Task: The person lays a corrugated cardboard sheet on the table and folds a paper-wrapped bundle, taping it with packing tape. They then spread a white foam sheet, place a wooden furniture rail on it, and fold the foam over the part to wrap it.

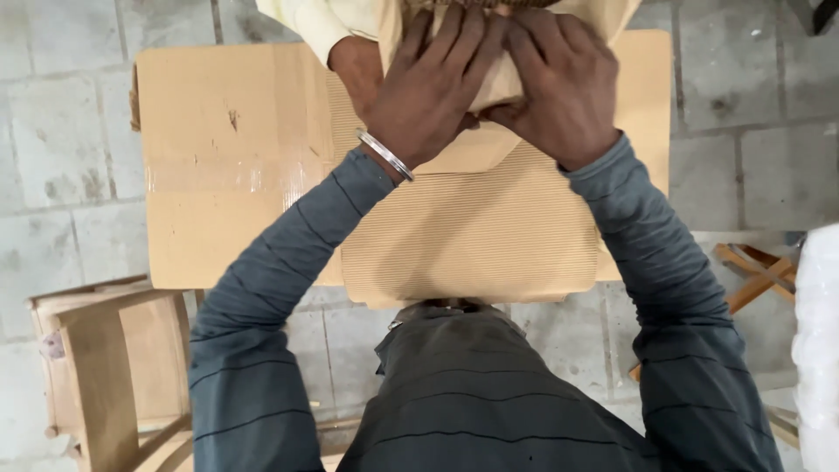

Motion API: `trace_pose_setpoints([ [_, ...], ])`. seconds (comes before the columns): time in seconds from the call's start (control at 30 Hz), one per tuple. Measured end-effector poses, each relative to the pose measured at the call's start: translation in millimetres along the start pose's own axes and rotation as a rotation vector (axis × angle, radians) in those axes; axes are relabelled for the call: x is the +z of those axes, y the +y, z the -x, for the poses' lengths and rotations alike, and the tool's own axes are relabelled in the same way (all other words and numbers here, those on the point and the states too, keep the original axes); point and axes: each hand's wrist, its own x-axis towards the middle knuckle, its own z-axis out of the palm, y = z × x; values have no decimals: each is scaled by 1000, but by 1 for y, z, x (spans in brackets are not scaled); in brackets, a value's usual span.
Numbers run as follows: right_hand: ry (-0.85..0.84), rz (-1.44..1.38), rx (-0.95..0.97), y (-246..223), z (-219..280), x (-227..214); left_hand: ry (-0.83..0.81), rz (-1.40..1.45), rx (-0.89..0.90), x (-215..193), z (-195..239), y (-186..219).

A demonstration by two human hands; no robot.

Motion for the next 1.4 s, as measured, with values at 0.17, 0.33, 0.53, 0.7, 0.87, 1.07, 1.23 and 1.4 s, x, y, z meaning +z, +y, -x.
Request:
trace_pose_setpoints([
  [0.17,-13,157,45,-8,9,-9,-29,17,-74,21,2,0],
  [0.33,-24,241,107,4,10,-7,6,65,-119,14,-7,1],
  [0.53,-136,-6,91,26,25,1,51,125,-131,17,-11,0],
  [0.7,510,-238,364,15,51,24,79,117,-143,17,-17,-5],
  [0.87,766,-497,642,9,26,61,98,176,-130,19,-15,-7],
  [1.07,779,-359,652,15,18,73,129,171,-141,24,-10,-7],
  [1.23,658,-339,610,3,13,62,109,166,-137,23,-9,-3],
  [1.4,376,-120,299,8,4,40,40,167,-169,22,-11,-1],
])
